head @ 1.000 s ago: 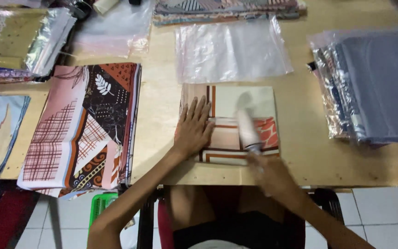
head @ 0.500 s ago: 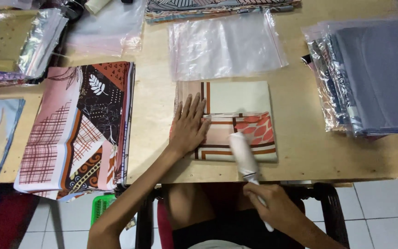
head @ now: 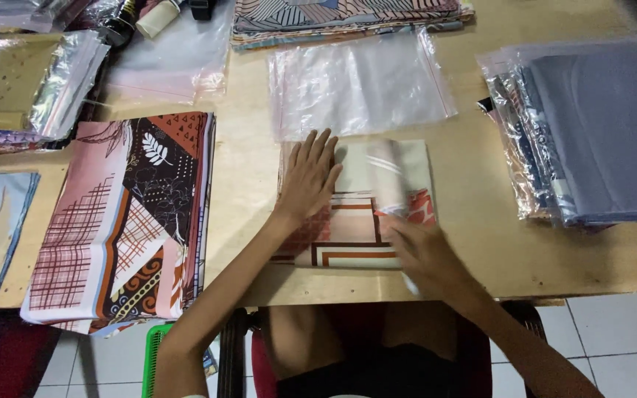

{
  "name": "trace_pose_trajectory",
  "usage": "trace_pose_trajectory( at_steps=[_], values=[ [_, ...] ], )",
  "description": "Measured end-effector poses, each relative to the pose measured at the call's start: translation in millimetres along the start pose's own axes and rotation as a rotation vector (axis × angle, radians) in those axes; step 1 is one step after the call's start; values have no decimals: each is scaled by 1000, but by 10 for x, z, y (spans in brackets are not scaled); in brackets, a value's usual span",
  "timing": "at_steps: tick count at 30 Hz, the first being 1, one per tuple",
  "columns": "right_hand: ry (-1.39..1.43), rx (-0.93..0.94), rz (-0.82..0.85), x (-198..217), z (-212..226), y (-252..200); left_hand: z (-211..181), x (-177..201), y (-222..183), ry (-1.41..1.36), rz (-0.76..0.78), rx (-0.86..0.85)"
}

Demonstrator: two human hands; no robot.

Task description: Using a lint roller to meticulously clean folded fabric items on a work table.

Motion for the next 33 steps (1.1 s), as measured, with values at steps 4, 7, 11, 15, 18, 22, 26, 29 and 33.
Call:
trace_pose_trajectory(
  at_steps=[4, 7, 11, 15, 18, 22, 26, 29, 33],
  values=[
    [-52, -39, 161, -363, -3, 776, 57, -148, 136, 169, 237, 116],
    [-98, -228, 215, -340, -159, 876, 18, -67, 132, 120, 274, 143],
    [-128, -380, 192, 103, -14, 697, 12, -82, 143, 88, 253, 154],
    [-88, -522, 82, 544, -127, 421, 27, -108, 117, 73, 225, 147],
    [-123, -530, 24, 607, -555, 240, 23, -132, 119, 80, 210, 137],
    [11, -583, 86, 1001, 178, 24, 160, -378, 119, 115, 40, -12],
    [-119, -436, 12, 1040, -565, -169, -349, -158, -36, -149, -169, -565],
    [-115, -519, 169, 1085, -466, -209, -1122, 93, -307, -704, 374, -438],
    [-391, -408, 294, 1000, -567, -145, -1390, -349, -476, 439, 185, -859]
  ],
)
Point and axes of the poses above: each hand's wrist, its own y-axis towards the middle knuckle, its own x-axis out of the back of the hand, z = x × y, the point moved 1 cm from there along y, towards the middle knuckle, and after that the axes turned 6 degrees about z, right-handed, at the moved point
